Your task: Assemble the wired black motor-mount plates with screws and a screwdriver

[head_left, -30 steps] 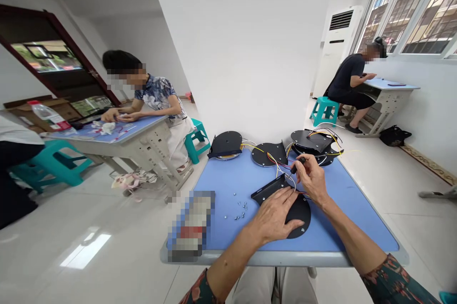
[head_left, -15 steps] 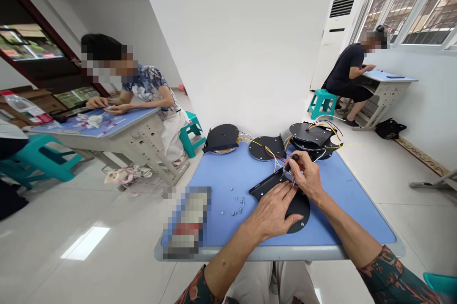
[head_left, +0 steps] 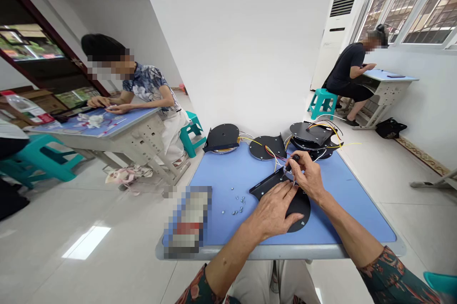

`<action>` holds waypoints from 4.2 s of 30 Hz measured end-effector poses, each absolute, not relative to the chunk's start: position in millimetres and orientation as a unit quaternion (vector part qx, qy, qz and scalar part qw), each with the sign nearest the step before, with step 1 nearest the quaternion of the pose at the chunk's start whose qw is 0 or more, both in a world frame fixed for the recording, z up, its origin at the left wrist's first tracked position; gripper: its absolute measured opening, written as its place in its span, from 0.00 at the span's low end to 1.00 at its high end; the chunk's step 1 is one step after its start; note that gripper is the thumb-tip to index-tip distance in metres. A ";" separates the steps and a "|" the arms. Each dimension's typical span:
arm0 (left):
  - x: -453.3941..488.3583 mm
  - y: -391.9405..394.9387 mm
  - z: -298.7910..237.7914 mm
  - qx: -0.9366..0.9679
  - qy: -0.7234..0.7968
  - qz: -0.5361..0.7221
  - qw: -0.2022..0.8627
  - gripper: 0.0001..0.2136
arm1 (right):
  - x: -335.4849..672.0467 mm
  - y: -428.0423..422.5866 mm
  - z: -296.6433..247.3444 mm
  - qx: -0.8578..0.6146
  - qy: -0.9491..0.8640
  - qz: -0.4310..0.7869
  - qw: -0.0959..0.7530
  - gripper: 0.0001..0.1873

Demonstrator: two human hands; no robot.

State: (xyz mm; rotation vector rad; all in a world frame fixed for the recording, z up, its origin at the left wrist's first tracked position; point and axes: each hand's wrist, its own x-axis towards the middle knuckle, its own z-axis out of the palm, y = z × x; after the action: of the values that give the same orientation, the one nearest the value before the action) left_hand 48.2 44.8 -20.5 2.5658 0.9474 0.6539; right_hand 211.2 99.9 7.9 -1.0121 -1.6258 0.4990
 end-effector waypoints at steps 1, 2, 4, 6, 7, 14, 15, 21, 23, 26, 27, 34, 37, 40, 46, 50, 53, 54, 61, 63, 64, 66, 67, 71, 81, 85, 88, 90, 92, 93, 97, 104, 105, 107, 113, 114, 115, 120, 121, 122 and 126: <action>48.1 44.9 -20.9 0.901 0.333 0.227 0.163 0.35 | 211.6 100.5 6.9 -0.421 -0.690 0.208 0.552 0.11; 48.1 44.9 -20.9 0.901 0.334 0.224 0.161 0.35 | 212.0 101.1 5.8 -0.415 -0.692 0.205 0.554 0.11; 48.1 44.8 -20.5 0.902 0.336 0.218 0.160 0.35 | 212.6 102.0 3.8 -0.409 -0.695 0.200 0.556 0.10; 48.2 44.6 -19.8 0.903 0.337 0.213 0.160 0.35 | 212.8 102.2 2.6 -0.405 -0.699 0.197 0.555 0.09; 48.3 44.6 -19.4 0.903 0.338 0.211 0.160 0.35 | 212.8 102.1 2.4 -0.403 -0.701 0.195 0.555 0.08; 48.4 44.9 -19.6 0.902 0.338 0.213 0.163 0.36 | 211.9 99.7 4.8 -0.396 -0.712 0.188 0.549 0.07; 48.5 44.9 -19.8 0.902 0.338 0.213 0.163 0.36 | 211.9 99.4 5.0 -0.396 -0.713 0.188 0.547 0.07; 48.5 44.7 -20.0 0.902 0.336 0.215 0.163 0.35 | 212.5 100.5 3.2 -0.403 -0.716 0.173 0.544 0.07; 48.4 44.7 -19.6 0.902 0.337 0.214 0.164 0.35 | 213.2 101.1 2.6 -0.403 -0.719 0.168 0.541 0.06; 48.5 45.0 -19.2 0.902 0.337 0.213 0.166 0.36 | 215.0 101.5 3.7 -0.391 -0.740 0.166 0.521 0.08; 48.6 45.1 -19.2 0.902 0.337 0.214 0.166 0.36 | 215.6 101.7 4.6 -0.385 -0.751 0.165 0.511 0.09; 49.3 44.2 -19.2 0.889 0.338 0.241 0.190 0.35 | 216.4 106.4 7.4 -0.393 -0.756 0.148 0.501 0.11; 49.3 44.5 -16.7 0.852 0.359 0.295 0.240 0.27 | 213.9 107.1 5.5 -0.405 -0.751 0.145 0.502 0.11; 49.5 48.4 -13.9 0.786 0.408 0.366 0.285 0.13 | 210.4 105.9 4.1 -0.396 -0.760 0.133 0.497 0.11; 54.4 67.4 -7.0 0.749 0.528 0.339 0.213 0.15 | 208.1 111.8 7.8 -0.417 -0.754 0.148 0.486 0.11; 64.0 79.0 -2.0 0.764 0.560 0.285 0.149 0.14 | 207.8 116.4 9.3 -0.426 -0.750 0.154 0.482 0.11; 72.2 82.0 -4.8 0.762 0.586 0.258 0.098 0.10 | 207.5 115.7 8.6 -0.430 -0.743 0.158 0.488 0.09; 74.2 82.3 -6.8 0.759 0.595 0.251 0.084 0.10 | 207.4 115.0 8.9 -0.432 -0.743 0.157 0.486 0.09; 73.8 83.1 -12.6 0.775 0.583 0.227 0.086 0.09 | 206.0 111.1 20.4 -0.526 -0.766 -0.025 0.368 0.10; 72.0 82.9 -11.6 0.777 0.577 0.231 0.097 0.08 | 206.1 113.2 20.5 -0.557 -0.757 -0.057 0.338 0.12; 71.2 82.8 -11.2 0.779 0.574 0.234 0.099 0.07 | 206.5 114.9 19.6 -0.563 -0.755 -0.055 0.332 0.12; 69.5 83.0 -11.0 0.783 0.565 0.239 0.102 0.08 | 208.3 119.0 17.4 -0.549 -0.763 -0.025 0.341 0.10; 68.7 83.4 -11.3 0.786 0.560 0.242 0.103 0.10 | 209.6 121.0 16.8 -0.530 -0.771 -0.002 0.353 0.09; 65.5 86.1 -13.8 0.787 0.549 0.262 0.102 0.17 | 219.0 126.1 20.3 -0.444 -0.806 0.090 0.381 0.08; 67.7 89.4 -12.0 0.783 0.560 0.247 0.110 0.10 | 239.0 122.6 24.6 -0.362 -0.802 0.257 0.398 0.08; 69.5 89.7 -8.4 0.770 0.585 0.237 0.093 0.10 | 220.7 113.9 24.4 -0.383 -0.776 0.206 0.457 0.11; 70.2 90.3 -8.7 0.774 0.578 0.243 0.084 0.10 | 210.2 112.0 18.7 -0.419 -0.728 0.185 0.510 0.12; 70.3 90.9 -10.2 0.775 0.576 0.247 0.083 0.10 | 206.4 112.3 13.5 -0.438 -0.704 0.168 0.534 0.08; 70.2 91.5 -12.2 0.775 0.573 0.253 0.084 0.09 | 204.1 112.9 9.8 -0.448 -0.690 0.139 0.552 0.06; 70.0 91.9 -13.1 0.775 0.571 0.257 0.084 0.09 | 203.4 113.0 9.1 -0.448 -0.689 0.125 0.555 0.06; 69.1 93.7 -16.0 0.768 0.572 0.276 0.083 0.06 | 204.0 112.5 12.9 -0.403 -0.733 0.133 0.532 0.11; 70.3 95.9 -14.3 0.757 0.579 0.284 0.101 0.06 | 209.7 107.7 19.3 -0.373 -0.751 0.217 0.500 0.15; 70.5 96.0 -13.9 0.757 0.579 0.285 0.104 0.06 | 209.3 107.4 19.0 -0.379 -0.749 0.202 0.505 0.14; 70.9 95.9 -13.5 0.757 0.577 0.286 0.110 0.05 | 208.2 108.0 17.6 -0.395 -0.741 0.171 0.516 0.11; 68.8 93.8 -11.5 0.762 0.561 0.301 0.121 0.07 | 209.4 115.5 9.3 -0.447 -0.695 0.166 0.538 0.08; 68.0 93.5 -11.2 0.767 0.548 0.312 0.122 0.08 | 210.5 116.7 8.1 -0.444 -0.695 0.165 0.540 0.08; 67.2 93.3 -11.2 0.771 0.534 0.324 0.124 0.08 | 211.7 117.6 7.2 -0.435 -0.701 0.168 0.540 0.09; 66.0 95.3 -15.2 0.759 0.544 0.331 0.139 0.08 | 216.9 117.3 7.7 -0.376 -0.733 0.225 0.520 0.12; 66.3 96.1 -16.2 0.753 0.553 0.327 0.145 0.08 | 217.4 116.3 9.0 -0.372 -0.737 0.227 0.517 0.11; 66.7 96.8 -17.0 0.748 0.559 0.324 0.151 0.07 | 217.6 115.0 10.6 -0.367 -0.741 0.224 0.516 0.11; 67.9 98.7 -17.6 0.744 0.558 0.328 0.164 0.06 | 216.2 110.7 16.5 -0.361 -0.753 0.165 0.524 0.10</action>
State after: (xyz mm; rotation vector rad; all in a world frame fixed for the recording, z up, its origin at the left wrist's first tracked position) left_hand 67.9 98.7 -17.6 2.1212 1.5913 0.9363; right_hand 216.2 110.7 16.5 -0.8627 -1.8029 0.3954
